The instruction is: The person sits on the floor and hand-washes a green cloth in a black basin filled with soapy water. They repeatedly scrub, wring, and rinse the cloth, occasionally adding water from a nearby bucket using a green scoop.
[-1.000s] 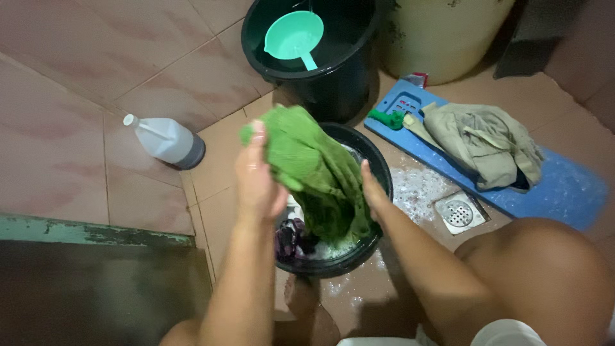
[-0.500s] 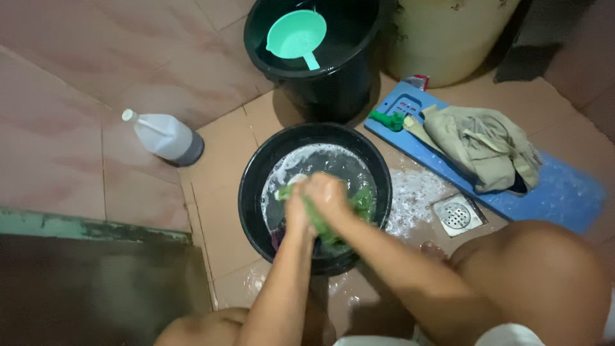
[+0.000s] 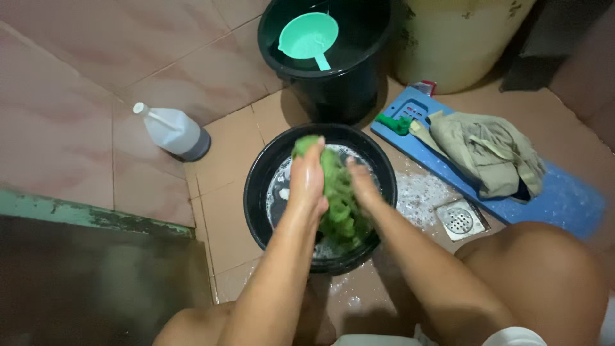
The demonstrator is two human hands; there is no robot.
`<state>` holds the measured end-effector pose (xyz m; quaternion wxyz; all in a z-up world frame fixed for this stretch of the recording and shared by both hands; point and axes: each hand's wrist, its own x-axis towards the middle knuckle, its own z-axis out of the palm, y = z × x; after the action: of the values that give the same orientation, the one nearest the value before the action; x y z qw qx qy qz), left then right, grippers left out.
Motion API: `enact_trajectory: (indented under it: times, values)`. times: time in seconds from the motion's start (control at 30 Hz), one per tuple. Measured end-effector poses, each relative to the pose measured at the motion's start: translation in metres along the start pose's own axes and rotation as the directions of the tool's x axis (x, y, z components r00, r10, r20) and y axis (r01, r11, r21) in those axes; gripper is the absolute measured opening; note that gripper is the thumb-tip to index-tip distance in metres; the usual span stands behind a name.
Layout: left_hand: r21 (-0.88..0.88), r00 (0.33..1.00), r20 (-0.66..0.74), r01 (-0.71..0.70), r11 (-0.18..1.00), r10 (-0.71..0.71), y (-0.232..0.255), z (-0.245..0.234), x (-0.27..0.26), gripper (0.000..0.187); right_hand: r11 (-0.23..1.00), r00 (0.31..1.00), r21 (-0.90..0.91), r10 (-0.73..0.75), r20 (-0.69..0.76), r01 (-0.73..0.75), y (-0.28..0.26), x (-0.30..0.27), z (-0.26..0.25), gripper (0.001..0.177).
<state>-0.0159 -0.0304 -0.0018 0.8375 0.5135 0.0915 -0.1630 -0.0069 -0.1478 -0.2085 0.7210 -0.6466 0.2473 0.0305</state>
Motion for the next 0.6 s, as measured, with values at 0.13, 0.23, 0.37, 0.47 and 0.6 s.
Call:
enact_trajectory:
  times: [0.13,0.23,0.37,0.47,0.6]
  values:
    - [-0.062,0.997,0.075,0.033,0.998,-0.028,0.064,0.03,-0.023,0.033,0.946,0.986,0.283,0.136,0.098,-0.159,0.006,-0.027,-0.023,0.079]
    - [-0.132,0.991,0.118,-0.051,0.99,0.067,0.083,0.028,-0.018,0.039,0.82,0.933,0.452,0.264,0.245,-0.351,-0.008,-0.048,-0.018,0.092]
    - [-0.181,0.954,0.299,0.024,0.983,0.031,0.06,-0.025,0.004,0.058,0.873,0.95,0.377,0.3,0.086,-0.309,-0.037,-0.057,-0.022,0.093]
    - [0.276,0.935,-0.236,0.325,0.905,-0.263,-0.005,-0.067,0.011,0.061,0.955,0.991,0.288,0.043,0.126,-0.078,-0.049,-0.061,0.0,0.074]
    - [0.018,0.947,-0.177,0.274,0.961,-0.267,-0.089,-0.103,0.027,0.05,0.941,0.985,-0.302,-0.125,0.119,0.156,-0.047,-0.09,0.058,0.046]
